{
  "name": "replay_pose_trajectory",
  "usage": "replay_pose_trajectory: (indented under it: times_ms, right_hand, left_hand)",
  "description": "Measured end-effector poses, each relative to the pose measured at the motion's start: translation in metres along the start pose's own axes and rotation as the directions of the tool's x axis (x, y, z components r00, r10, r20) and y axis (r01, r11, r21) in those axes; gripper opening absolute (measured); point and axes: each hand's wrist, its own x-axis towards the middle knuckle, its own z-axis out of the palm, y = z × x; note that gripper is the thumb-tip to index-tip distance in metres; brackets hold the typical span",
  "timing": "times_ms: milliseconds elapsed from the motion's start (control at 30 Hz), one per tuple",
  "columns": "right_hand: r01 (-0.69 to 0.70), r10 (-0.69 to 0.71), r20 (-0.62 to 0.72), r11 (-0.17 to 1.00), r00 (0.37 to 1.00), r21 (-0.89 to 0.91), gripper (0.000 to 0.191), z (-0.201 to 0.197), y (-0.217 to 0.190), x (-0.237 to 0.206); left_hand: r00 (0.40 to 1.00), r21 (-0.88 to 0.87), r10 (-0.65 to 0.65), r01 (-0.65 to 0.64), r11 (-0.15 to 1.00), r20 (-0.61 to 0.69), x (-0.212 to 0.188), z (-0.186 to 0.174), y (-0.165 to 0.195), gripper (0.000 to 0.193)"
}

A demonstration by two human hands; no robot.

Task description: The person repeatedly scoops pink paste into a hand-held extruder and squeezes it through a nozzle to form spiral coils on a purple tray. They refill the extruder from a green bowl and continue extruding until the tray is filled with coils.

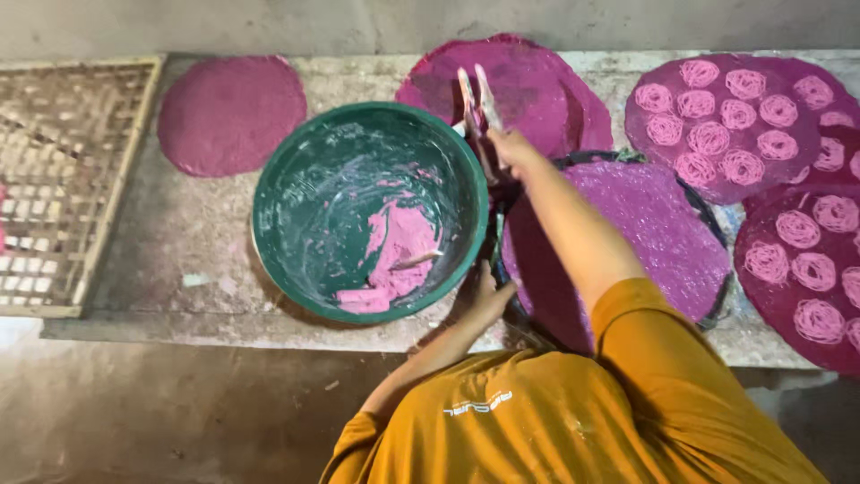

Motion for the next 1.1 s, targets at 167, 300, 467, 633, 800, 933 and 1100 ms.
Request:
replay_pose_trajectory:
  times_ms: [167, 300, 467, 633, 800, 933, 1100]
  right_hand:
    - [0.189, -0.222, 0.086, 0.939, 0.971, 0.287, 0.09, -0.082, 0.02, -0.01]
    - [0.401, -0.474, 0.315, 0.875, 0.822, 0.27, 0.061, -0.171, 0.076, -0.077]
    - [0.119, -0.085, 0.299, 0.988, 0.95, -0.098, 0.038, -0.24, 0.149, -0.148]
    - [0.013, 0.017, 0.686, 0.999, 0.727, -0.038, 0.054, -0.264, 0.177, -0.163]
    - [-0.219, 0.374, 0.612, 0.924, 0.697, -0.314, 0.06, -0.258, 0.176, -0.157]
    - [0.053, 0.266, 0.459, 0.819, 0.848, -0.572, 0.07, -0.242, 0.158, -0.149]
    - [0.239, 0.039, 0.39, 0.732, 0.92, -0.638, 0.066, -0.205, 0.153, -0.154]
  left_hand:
    - [0.996, 0.234, 0.067, -0.051, 0.971, -0.061, 0.005, 0.002, -0.006, 0.094]
    - [0.995, 0.415, 0.095, -0.094, 0.905, 0.018, -0.016, -0.018, 0.0, 0.07]
    - [0.931, -0.06, 0.324, -0.318, 0.946, 0.168, -0.028, -0.026, 0.021, 0.054]
    - [0.906, -0.978, 0.401, 0.189, -0.088, 0.139, 0.037, 0.0, 0.067, 0.077]
    - [0.873, -0.918, 0.487, 0.208, -0.338, 0.018, 0.043, 0.031, 0.087, 0.056]
    - [0.948, -0.921, 0.317, 0.085, -0.379, -0.043, 0.046, 0.034, 0.077, 0.052]
    - [0.928, -0.937, 0.35, -0.001, -0.35, -0.132, 0.055, 0.017, 0.054, 0.048]
